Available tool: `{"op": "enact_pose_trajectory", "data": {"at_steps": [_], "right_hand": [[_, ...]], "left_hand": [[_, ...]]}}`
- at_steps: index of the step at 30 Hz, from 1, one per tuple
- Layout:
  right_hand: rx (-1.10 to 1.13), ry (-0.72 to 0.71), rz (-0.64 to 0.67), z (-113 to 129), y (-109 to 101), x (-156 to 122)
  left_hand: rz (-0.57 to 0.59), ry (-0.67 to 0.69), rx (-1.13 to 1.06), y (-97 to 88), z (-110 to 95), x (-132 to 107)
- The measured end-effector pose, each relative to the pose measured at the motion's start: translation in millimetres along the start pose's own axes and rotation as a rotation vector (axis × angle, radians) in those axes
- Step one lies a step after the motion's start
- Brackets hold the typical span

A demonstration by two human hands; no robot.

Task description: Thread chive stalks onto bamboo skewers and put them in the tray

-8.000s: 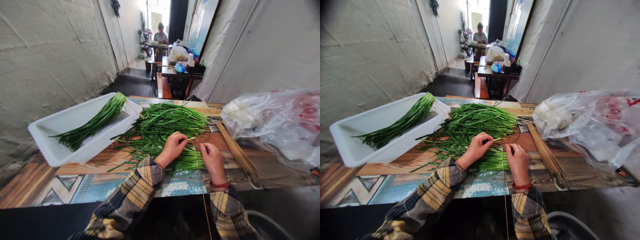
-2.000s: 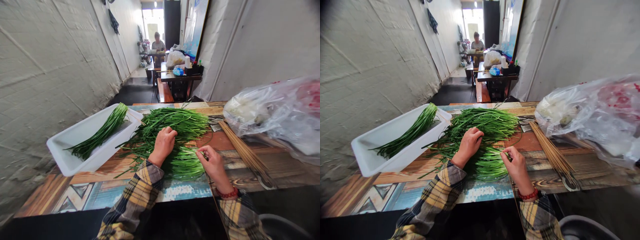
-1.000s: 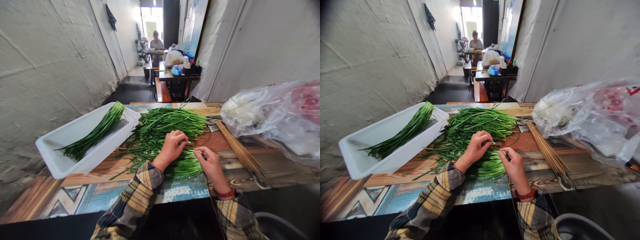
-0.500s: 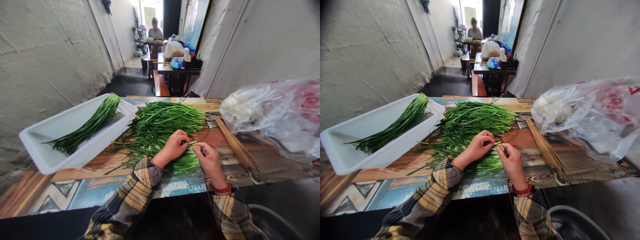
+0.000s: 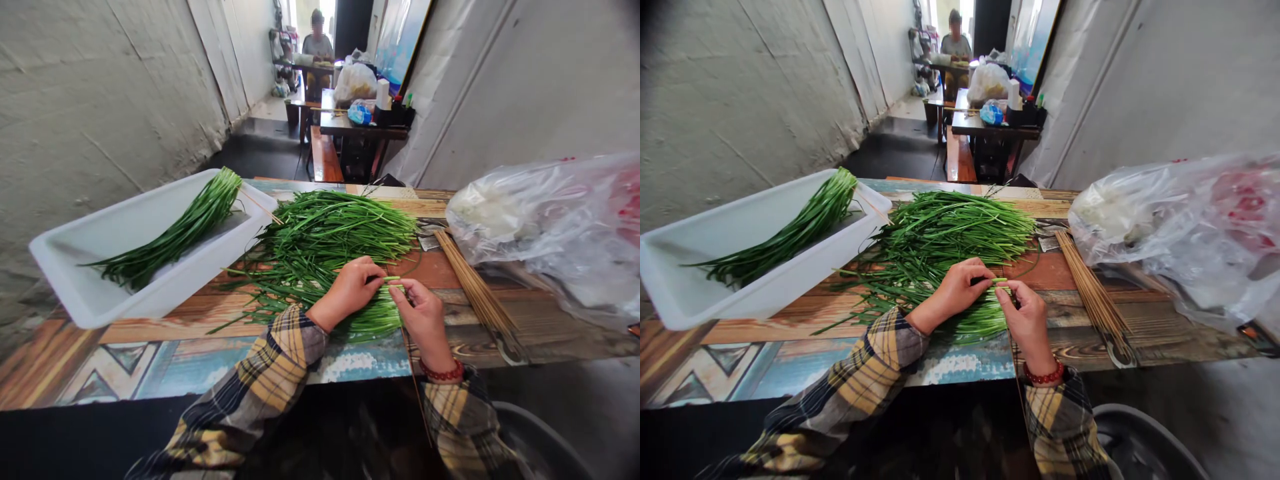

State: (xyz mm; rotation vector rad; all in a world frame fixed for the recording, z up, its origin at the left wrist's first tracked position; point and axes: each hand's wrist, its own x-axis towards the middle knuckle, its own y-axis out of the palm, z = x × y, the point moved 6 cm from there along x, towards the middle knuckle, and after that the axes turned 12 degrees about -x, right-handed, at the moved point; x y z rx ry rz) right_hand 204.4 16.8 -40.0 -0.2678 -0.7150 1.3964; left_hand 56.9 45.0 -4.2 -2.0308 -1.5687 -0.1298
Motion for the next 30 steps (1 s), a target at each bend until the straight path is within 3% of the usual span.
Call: {"op": "enact_pose_trajectory", "data": {"at_steps": [30], "right_hand": [[0.060, 0.076, 0.047, -4.8, 3.6, -1.0]], "left_hand": [[-0.023, -0.035, -0.042, -0.6, -0.1, -2.4]]}}
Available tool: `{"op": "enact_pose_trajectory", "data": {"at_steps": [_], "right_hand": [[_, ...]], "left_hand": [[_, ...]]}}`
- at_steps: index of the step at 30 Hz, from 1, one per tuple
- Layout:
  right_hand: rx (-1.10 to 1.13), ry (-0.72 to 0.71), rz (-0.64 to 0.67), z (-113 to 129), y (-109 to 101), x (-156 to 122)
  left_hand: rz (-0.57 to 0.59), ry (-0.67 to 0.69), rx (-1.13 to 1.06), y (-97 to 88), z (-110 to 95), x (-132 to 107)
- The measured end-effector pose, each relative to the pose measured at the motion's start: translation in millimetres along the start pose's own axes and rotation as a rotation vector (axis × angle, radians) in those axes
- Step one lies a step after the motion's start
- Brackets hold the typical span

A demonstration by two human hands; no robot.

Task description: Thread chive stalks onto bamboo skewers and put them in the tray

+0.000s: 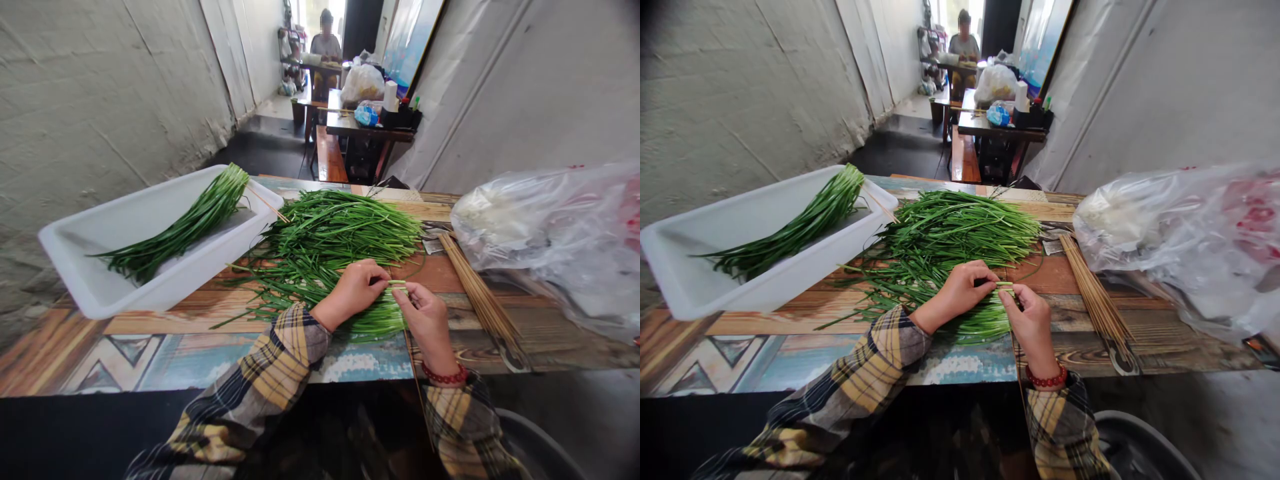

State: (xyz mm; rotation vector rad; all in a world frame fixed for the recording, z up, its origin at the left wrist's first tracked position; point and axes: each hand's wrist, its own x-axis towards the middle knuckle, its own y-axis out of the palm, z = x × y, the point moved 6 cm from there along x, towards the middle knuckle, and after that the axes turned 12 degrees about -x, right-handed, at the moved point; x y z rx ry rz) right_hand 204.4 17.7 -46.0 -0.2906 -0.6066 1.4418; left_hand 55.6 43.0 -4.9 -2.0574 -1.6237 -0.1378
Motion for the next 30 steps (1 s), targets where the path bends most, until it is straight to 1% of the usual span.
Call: {"op": "enact_pose_trajectory", "data": {"at_steps": [5, 12, 19, 21, 25, 30], "right_hand": [[0.030, 0.010, 0.013, -2.2, 1.0, -0.1], [-0.005, -0.006, -0.015, -2.5, -0.2, -0.8], [0.007, 0.001, -0.009, -3.8, 1.2, -0.2], [0.035, 0.002, -0.026, -1.9, 0.1, 0.0], [0.031, -0.007, -0.069, 2.8, -3.3, 0.2], [0.033, -0.017, -0.045, 1.4, -1.4, 0.7]], "left_hand": [[0.016, 0.019, -0.016, 0.2, -1.8, -0.2], [0.038, 0.050, -0.033, -0.5, -4.3, -0.5], [0.075, 0.097, 0.008, 0.8, -4.8, -1.7], [0.084, 0.112, 0.020, 1.5, -5.3, -2.1], [0.096, 0.099, 0.044, 1.7, -6.1, -2.6], [0.059, 0.063, 0.053, -2.1, -5.3, -2.9]]}}
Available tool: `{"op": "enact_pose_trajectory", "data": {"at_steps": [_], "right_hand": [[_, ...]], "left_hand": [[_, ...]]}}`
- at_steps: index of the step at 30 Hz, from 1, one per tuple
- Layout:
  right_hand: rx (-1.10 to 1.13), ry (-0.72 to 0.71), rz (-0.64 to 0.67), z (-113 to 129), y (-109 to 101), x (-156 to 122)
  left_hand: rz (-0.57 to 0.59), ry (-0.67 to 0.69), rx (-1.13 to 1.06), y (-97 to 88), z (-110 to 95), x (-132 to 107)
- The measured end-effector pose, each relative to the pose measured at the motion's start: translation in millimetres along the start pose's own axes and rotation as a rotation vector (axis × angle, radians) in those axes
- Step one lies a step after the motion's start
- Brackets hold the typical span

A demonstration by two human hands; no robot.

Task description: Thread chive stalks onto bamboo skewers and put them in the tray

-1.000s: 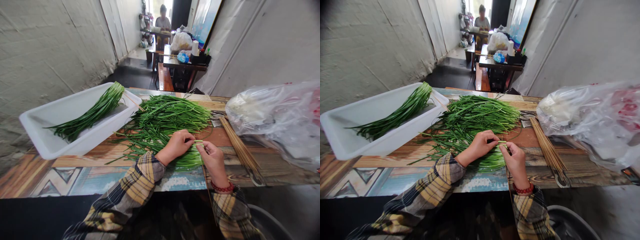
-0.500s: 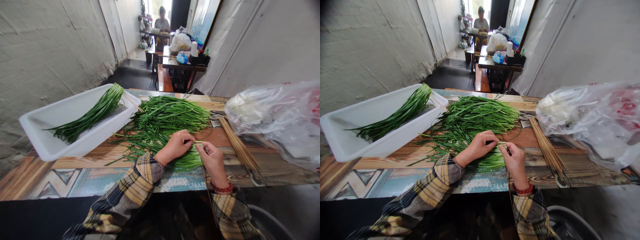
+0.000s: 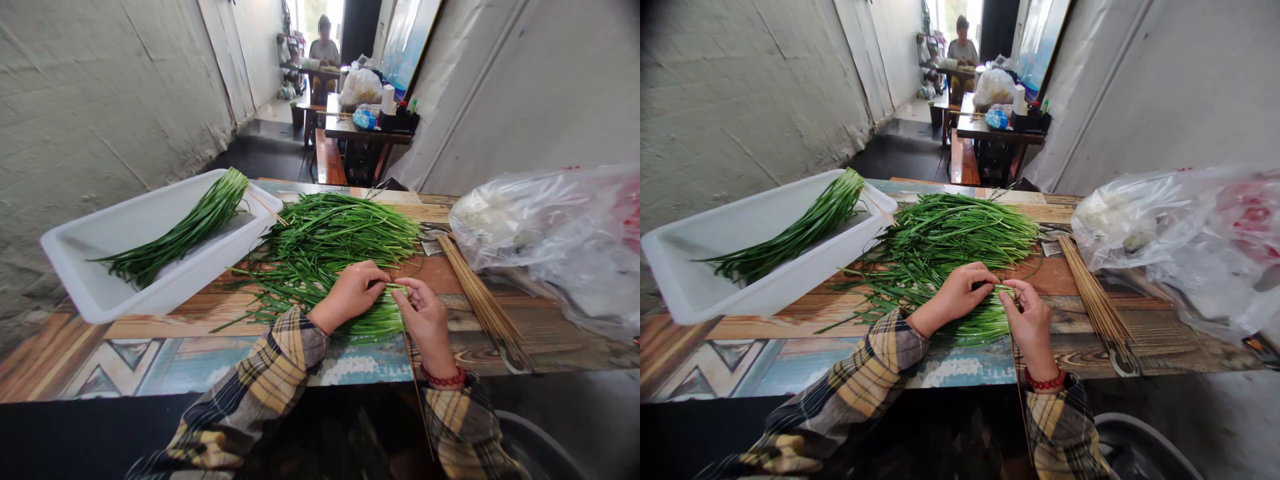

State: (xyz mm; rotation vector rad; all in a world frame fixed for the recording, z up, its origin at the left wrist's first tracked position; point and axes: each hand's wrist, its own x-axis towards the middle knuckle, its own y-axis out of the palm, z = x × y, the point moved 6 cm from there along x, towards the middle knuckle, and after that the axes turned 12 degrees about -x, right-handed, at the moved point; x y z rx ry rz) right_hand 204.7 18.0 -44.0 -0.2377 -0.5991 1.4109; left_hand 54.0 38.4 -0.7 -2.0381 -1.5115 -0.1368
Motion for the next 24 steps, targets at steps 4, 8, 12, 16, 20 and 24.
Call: {"op": "enact_pose_trajectory", "data": {"at_steps": [4, 8, 12, 16, 20, 24], "right_hand": [[-0.012, -0.006, -0.008, -3.9, 0.6, 0.8], [-0.063, -0.012, -0.024, -5.5, -0.3, 0.9], [-0.120, -0.030, -0.052, -5.5, -1.9, 0.2], [-0.161, -0.058, -0.052, -0.2, -3.4, 0.5], [-0.161, -0.116, -0.060, 15.6, -8.5, 1.4], [-0.139, -0.156, -0.056, 27.8, -8.7, 2.1]], "left_hand": [[0.000, 0.004, 0.029, -0.9, -0.3, -0.1], [0.028, 0.018, 0.051, 1.6, -1.1, -0.4], [0.069, 0.056, 0.058, 5.8, -2.1, -1.7], [0.093, 0.036, 0.000, 6.4, -2.2, -2.4], [0.109, -0.043, -0.047, 4.8, 0.4, -2.0], [0.201, -0.091, -0.024, 8.9, 5.1, -0.9]]}}
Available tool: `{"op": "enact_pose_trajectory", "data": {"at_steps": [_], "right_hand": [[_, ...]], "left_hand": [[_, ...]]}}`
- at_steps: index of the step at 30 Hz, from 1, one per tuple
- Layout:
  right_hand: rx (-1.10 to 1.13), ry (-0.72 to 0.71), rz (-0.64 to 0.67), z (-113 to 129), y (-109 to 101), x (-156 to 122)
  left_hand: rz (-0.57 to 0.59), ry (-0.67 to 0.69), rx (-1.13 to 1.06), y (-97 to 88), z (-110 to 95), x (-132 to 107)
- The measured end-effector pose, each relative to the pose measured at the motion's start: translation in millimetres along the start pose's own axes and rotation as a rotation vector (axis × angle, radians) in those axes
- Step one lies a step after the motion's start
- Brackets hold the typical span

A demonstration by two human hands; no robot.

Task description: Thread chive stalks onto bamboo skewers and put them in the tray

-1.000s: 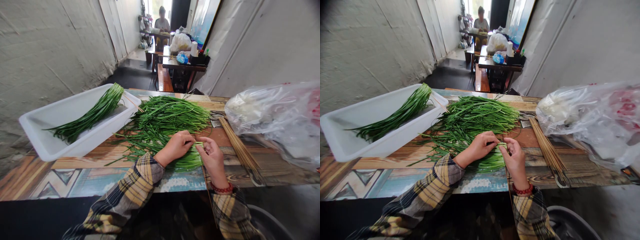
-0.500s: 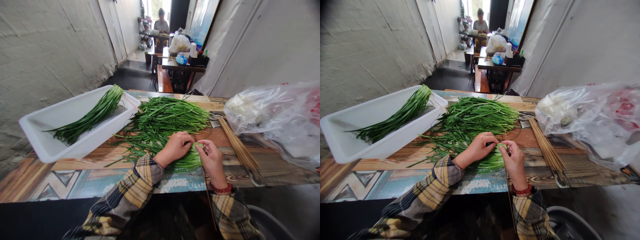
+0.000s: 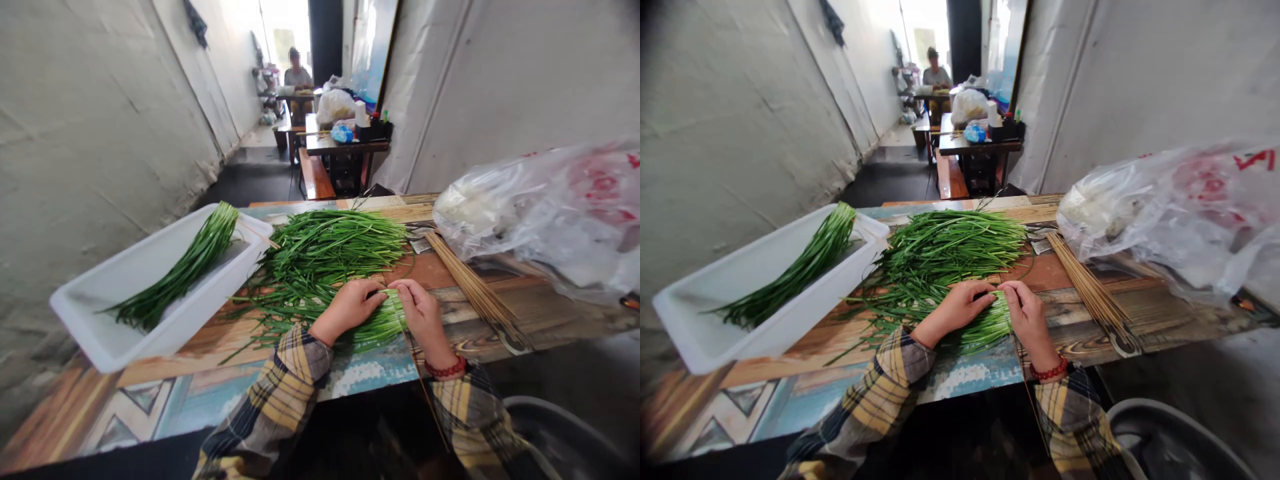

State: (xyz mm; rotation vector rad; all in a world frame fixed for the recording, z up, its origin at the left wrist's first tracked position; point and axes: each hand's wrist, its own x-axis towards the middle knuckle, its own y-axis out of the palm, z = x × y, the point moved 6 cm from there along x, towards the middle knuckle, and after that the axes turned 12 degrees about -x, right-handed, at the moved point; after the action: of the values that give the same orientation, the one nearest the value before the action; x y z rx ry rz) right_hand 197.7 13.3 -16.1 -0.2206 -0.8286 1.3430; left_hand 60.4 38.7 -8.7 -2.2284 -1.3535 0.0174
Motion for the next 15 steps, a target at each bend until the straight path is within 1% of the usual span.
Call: {"op": "enact_pose_trajectory", "data": {"at_steps": [3, 6, 8, 11, 13, 15], "right_hand": [[0.049, 0.011, -0.015, -1.1, 1.4, 2.9], [0.128, 0.085, -0.047, -10.6, -4.9, 2.3], [0.152, 0.121, -0.044, -16.1, -14.0, -3.9], [0.035, 0.131, 0.028, -17.9, -26.8, -20.2], [-0.044, 0.097, 0.076, -12.9, -30.7, -30.0], [-0.079, 0.058, 0.101, -3.8, -29.6, -34.3]], "left_hand": [[0.025, -0.020, -0.001, -1.2, 1.4, 2.6], [0.019, -0.058, -0.051, -5.8, 1.3, 3.6], [-0.031, -0.095, -0.116, -11.6, 2.2, 2.8], [-0.113, -0.124, -0.234, -20.1, 2.6, 1.4], [-0.161, -0.127, -0.289, -25.7, 0.4, 1.8], [-0.216, -0.115, -0.330, -33.3, -5.3, 2.9]]}}
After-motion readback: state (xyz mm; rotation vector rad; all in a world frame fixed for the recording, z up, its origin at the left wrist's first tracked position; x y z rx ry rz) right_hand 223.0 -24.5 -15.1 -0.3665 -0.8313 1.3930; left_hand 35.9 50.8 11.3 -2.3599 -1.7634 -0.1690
